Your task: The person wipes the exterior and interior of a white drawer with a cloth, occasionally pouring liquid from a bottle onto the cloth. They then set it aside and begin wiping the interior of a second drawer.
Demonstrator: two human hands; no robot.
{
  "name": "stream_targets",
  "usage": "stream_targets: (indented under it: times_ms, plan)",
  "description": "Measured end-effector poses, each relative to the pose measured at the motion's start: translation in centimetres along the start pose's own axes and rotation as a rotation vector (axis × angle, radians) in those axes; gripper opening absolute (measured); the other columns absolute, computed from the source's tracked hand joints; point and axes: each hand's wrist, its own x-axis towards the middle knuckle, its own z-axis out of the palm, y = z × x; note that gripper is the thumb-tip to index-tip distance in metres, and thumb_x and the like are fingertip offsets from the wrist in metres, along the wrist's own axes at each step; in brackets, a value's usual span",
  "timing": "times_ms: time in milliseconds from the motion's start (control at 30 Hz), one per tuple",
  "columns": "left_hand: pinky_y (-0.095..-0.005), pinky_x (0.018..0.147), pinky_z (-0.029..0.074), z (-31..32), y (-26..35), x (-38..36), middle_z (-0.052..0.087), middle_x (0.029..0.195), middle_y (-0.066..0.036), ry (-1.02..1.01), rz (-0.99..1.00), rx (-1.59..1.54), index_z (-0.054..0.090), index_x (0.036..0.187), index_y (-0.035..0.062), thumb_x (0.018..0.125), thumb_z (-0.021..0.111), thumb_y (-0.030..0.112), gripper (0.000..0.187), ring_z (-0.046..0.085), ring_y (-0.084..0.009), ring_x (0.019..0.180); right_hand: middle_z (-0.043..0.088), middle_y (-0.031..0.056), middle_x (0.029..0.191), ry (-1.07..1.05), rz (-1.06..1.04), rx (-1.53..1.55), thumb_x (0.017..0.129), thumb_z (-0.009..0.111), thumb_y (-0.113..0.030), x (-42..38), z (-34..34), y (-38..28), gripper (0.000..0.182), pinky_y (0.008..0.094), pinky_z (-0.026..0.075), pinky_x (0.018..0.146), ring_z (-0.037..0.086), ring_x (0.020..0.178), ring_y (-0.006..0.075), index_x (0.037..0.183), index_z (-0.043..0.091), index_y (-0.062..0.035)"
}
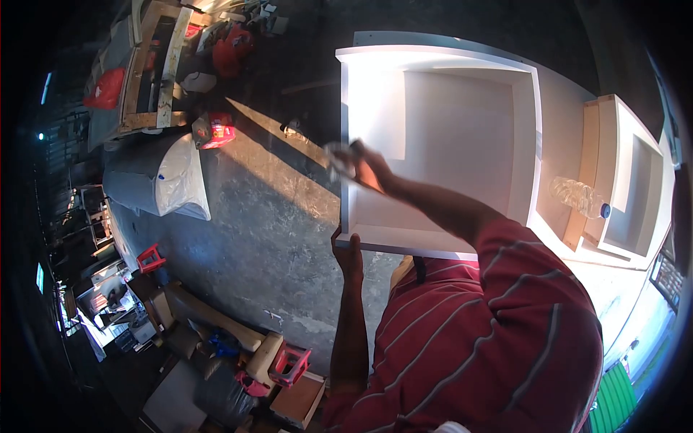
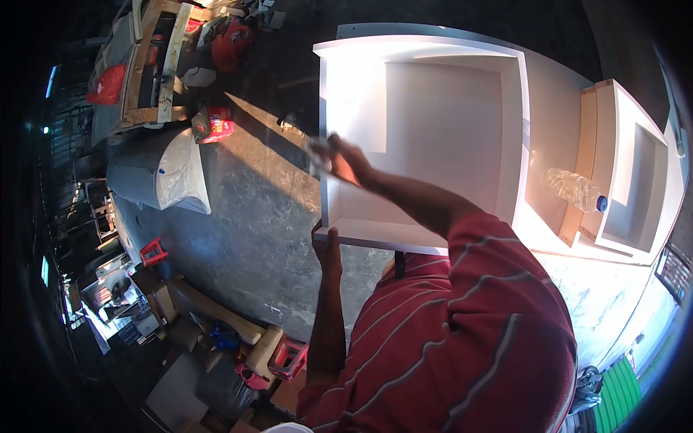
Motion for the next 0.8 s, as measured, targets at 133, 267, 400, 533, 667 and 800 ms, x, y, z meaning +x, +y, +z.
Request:
stream_targets:
  times_ms: [133, 267, 400, 533, 667, 800]
  plan:
    - [-0.0346, 0.093, 0.044, 0.3, 1.0, -0.1, 0.05, 0.119, -0.014, -0.011, -0.053, -0.049, 0.038, 0.127, -0.0034, 0.082, 0.07, 0.028, 0.063, 0.051, -0.0219, 0.107, 0.044, 0.0168, 0.137, -0.621, -0.177, -0.706, 0.094, 0.047, -0.041, -5.0, -1.8, 1.6, 0.057, 0.0433, 0.036, 0.102, 0.042, 0.126, 0.0293, 0.136, 0.036, -0.0055]
    - [-0.0348, 0.091, 0.045, -0.4, -0.5, 0.2, 0.051, 0.118, -0.012, -0.01, -0.018, -0.016, 0.04, 0.128, 0.0, 0.082, 0.07, 0.034, 0.065, 0.051, -0.0202, 0.107, 0.055, 0.0143, 0.105, -0.486, -0.461, -0.215, 0.087, 0.059, -0.035, -0.1, -3.0, 1.5, 0.053, 0.038, 0.047, 0.088, 0.054, 0.107, 0.0288, 0.134, 0.045, -0.0167]
    - [-0.0349, 0.095, 0.042, -0.5, 0.1, -0.1, 0.05, 0.119, -0.014, -0.029, -0.032, -0.006, 0.039, 0.126, -0.0032, 0.082, 0.071, 0.035, 0.066, 0.05, -0.0215, 0.109, 0.053, 0.0121, 0.093, 0.559, -0.564, -1.015, 0.082, 0.06, -0.024, 5.5, -1.5, -8.8, 0.022, 0.0414, 0.048, 0.072, 0.057, 0.086, 0.0314, 0.101, 0.061, -0.0126]
    - [-0.0329, 0.086, 0.044, -0.8, 0.0, 0.2, 0.05, 0.117, -0.011, -0.042, -0.04, 0.022, 0.039, 0.127, -0.0008, 0.081, 0.071, 0.041, 0.07, 0.05, -0.0189, 0.105, 0.054, 0.0117, 0.099, 0.738, -0.566, -1.356, 0.081, 0.056, -0.017, 17.6, -5.2, -4.8, 0.017, 0.0388, 0.039, 0.085, 0.051, 0.1, 0.0271, 0.093, 0.067, -0.0115]
    - [-0.0292, 0.074, 0.046, -1.5, -0.4, 0.4, 0.051, 0.114, -0.008, -0.086, -0.067, 0.066, 0.039, 0.129, 0.0031, 0.08, 0.07, 0.047, 0.072, 0.051, -0.0147, 0.097, 0.054, 0.0127, 0.101, 0.475, -0.501, -1.691, 0.079, 0.059, -0.02, 11.8, -4.1, -7.8, 0.019, 0.0376, 0.038, 0.085, 0.05, 0.102, 0.0259, 0.092, 0.067, -0.0088]
    - [-0.0303, 0.077, 0.047, -0.8, 0.1, 0.1, 0.05, 0.116, -0.008, -0.048, -0.053, 0.012, 0.039, 0.129, 0.004, 0.08, 0.07, 0.046, 0.072, 0.051, -0.0161, 0.099, 0.054, 0.0132, 0.105, -0.086, -0.407, -1.779, 0.08, 0.06, -0.02, 3.3, -3.3, -7.2, 0.024, 0.0414, 0.039, 0.094, 0.05, 0.104, 0.0289, 0.097, 0.059, -0.003]
